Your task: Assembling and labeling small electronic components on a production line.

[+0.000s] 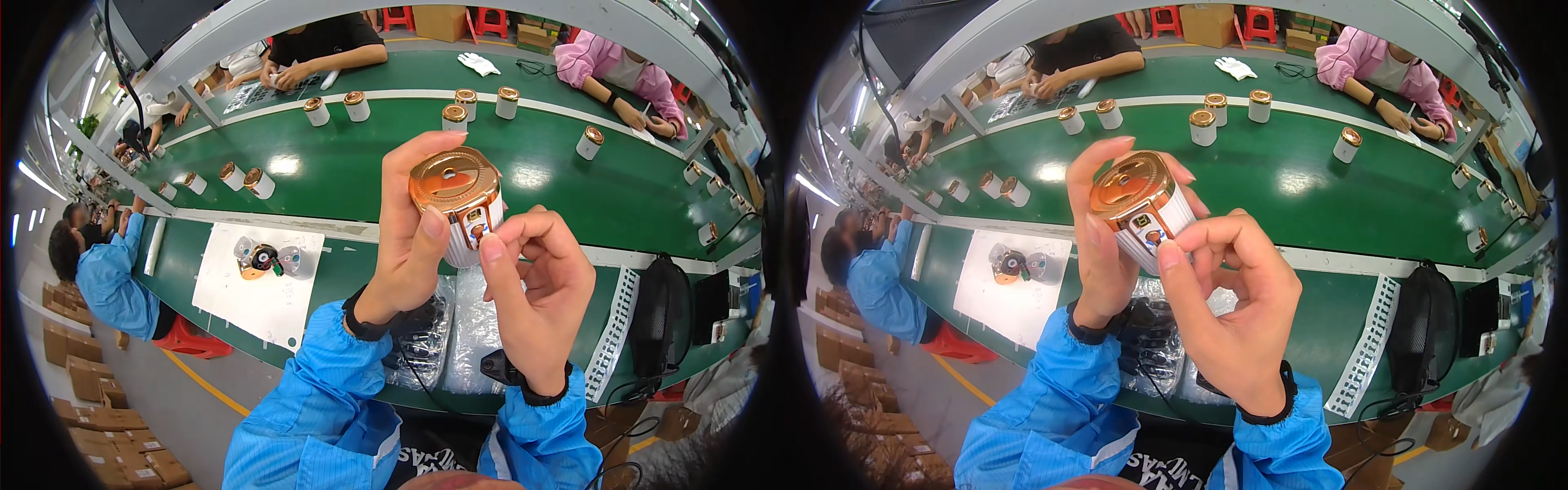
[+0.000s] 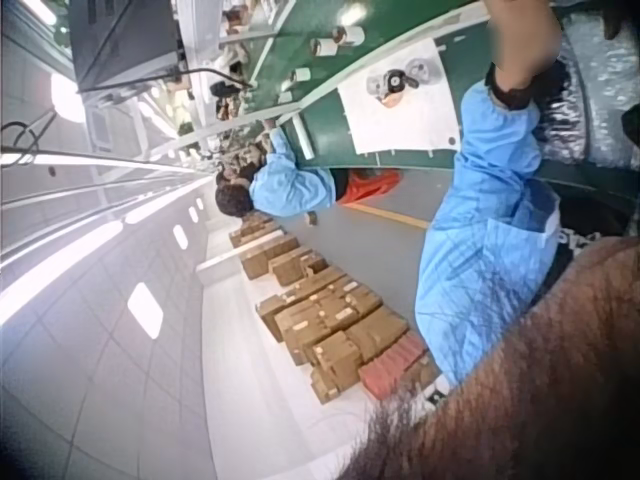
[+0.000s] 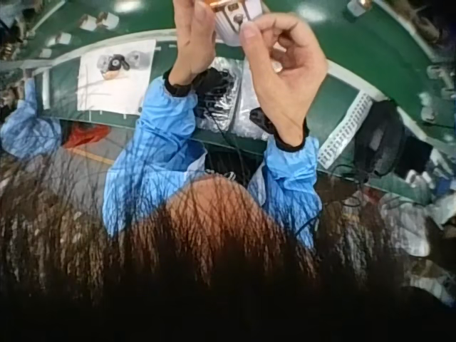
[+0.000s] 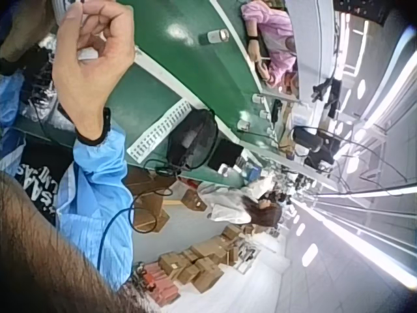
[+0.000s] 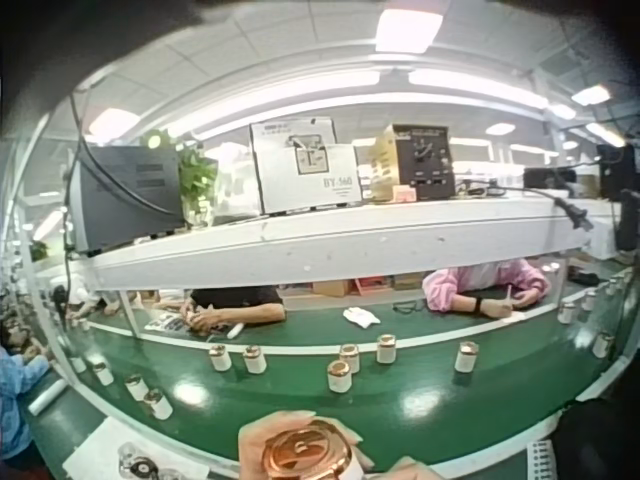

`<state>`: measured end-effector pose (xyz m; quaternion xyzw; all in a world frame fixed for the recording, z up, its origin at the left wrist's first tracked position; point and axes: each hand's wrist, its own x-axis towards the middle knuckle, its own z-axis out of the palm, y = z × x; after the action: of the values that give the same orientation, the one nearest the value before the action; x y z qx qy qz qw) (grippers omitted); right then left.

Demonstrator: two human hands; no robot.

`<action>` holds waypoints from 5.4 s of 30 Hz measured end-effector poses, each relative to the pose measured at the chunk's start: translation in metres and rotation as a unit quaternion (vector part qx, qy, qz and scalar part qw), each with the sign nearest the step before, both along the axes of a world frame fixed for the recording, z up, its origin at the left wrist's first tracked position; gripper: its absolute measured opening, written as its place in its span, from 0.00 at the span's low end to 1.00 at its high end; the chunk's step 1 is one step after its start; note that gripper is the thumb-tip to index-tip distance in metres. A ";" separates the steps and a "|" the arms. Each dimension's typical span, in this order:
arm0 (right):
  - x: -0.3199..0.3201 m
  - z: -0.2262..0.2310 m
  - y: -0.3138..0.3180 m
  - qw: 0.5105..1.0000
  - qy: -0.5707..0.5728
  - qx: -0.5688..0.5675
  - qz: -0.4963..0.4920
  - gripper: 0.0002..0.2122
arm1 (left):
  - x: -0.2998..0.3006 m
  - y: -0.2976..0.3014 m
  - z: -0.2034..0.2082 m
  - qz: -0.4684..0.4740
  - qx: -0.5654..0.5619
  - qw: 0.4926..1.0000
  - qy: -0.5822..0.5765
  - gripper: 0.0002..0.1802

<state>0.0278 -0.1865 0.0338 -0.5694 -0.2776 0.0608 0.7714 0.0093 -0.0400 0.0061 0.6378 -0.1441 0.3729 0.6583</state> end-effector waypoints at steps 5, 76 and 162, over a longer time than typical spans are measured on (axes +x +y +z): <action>0.002 -0.001 -0.001 0.999 -0.033 -0.017 0.006 0.04 | -0.001 0.001 -0.001 0.028 0.023 0.999 -0.008 0.43; 0.031 0.005 -0.022 0.952 -0.055 -0.257 0.159 0.08 | 0.005 0.010 0.000 -0.004 -0.057 0.996 0.070 0.33; -0.065 -0.164 -0.047 0.706 -0.241 -0.639 -0.190 0.49 | -0.128 -0.038 -0.128 0.193 0.477 0.800 0.308 0.38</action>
<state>-0.0370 -0.2332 -0.1304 -0.9619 -0.2343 -0.0639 0.1252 -0.1191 -0.0778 -0.1221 0.9671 0.0324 0.1603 0.1950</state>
